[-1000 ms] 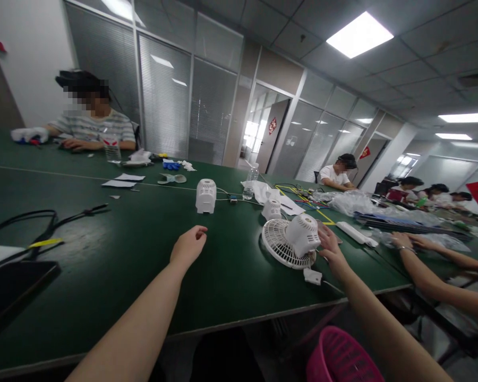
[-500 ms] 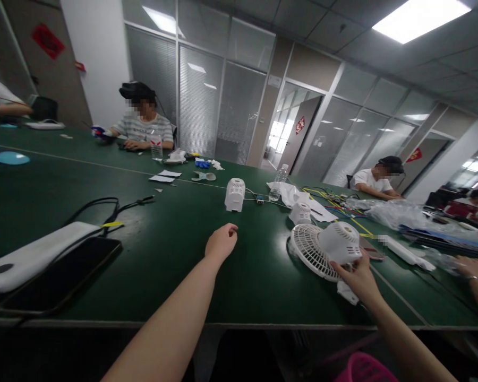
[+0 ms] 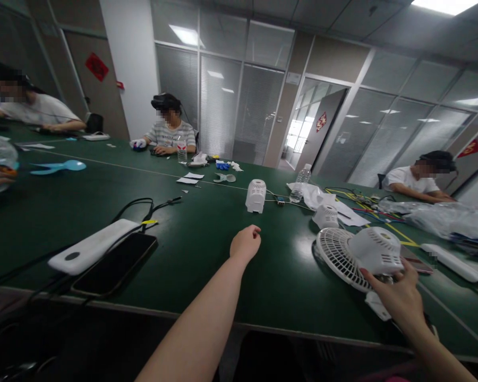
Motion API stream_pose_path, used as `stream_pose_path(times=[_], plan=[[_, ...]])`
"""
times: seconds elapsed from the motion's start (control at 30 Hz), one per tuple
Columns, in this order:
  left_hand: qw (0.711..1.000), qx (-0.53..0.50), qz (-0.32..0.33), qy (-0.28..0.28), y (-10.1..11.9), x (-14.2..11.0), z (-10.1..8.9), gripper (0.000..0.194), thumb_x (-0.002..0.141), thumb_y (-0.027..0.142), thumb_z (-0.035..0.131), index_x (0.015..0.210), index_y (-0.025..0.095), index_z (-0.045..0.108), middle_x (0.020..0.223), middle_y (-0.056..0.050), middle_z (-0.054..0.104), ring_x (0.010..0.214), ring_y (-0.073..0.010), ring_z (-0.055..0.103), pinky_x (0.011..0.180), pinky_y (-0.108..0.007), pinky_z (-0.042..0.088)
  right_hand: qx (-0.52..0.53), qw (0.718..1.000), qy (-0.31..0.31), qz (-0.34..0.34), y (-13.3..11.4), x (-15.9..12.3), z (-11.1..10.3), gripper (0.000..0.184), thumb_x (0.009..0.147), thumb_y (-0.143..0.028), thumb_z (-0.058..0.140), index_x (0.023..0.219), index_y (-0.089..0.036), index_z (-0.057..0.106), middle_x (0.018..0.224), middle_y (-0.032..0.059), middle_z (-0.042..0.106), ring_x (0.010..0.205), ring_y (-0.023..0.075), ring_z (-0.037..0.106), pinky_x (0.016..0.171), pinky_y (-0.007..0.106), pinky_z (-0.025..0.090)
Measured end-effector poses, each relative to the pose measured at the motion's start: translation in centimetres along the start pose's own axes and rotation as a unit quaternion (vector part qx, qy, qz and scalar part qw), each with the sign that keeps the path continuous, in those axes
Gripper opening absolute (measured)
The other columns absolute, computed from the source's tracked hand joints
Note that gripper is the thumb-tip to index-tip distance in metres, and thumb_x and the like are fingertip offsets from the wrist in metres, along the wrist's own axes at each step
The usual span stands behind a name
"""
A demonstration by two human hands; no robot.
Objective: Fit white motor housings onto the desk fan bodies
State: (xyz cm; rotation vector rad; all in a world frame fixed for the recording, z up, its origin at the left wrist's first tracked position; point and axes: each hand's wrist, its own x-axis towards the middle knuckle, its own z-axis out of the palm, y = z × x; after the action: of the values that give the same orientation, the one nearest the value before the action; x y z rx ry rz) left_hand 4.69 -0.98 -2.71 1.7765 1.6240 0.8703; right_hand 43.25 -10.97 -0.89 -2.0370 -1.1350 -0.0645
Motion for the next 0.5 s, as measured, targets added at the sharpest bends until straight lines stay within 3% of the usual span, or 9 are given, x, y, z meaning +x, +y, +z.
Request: stream_pose_path(times=[0.1,0.5], plan=[[1.000,0.001,0.000,-0.004,0.0,0.0,0.0,0.028,0.091,0.033,0.047,0.116,0.028,0.060,0.114,-0.005,0.069,0.097,-0.0219,0.066,0.074,-0.032,0.054,-0.020,0.998,0.005,0.064,-1.1,-0.8,0.0,0.114,0.058,-0.073,0.068,0.149,-0.019,0.024,0.130,0.0273,0.058,0.115,0.0499,0.057,0.092,0.060,0.048],[0.999,0.030,0.001,-0.010,0.1,0.2,-0.1,0.029,0.092,0.031,0.047,0.117,0.030,0.061,0.115,-0.004,0.069,0.101,-0.0219,0.065,0.077,-0.032,0.052,-0.067,0.987,0.040,0.141,-2.6,-1.1,-0.2,0.120,0.054,-0.079,0.067,0.149,-0.020,0.023,0.134,0.0238,0.057,0.123,0.0463,0.053,0.098,0.056,0.048]])
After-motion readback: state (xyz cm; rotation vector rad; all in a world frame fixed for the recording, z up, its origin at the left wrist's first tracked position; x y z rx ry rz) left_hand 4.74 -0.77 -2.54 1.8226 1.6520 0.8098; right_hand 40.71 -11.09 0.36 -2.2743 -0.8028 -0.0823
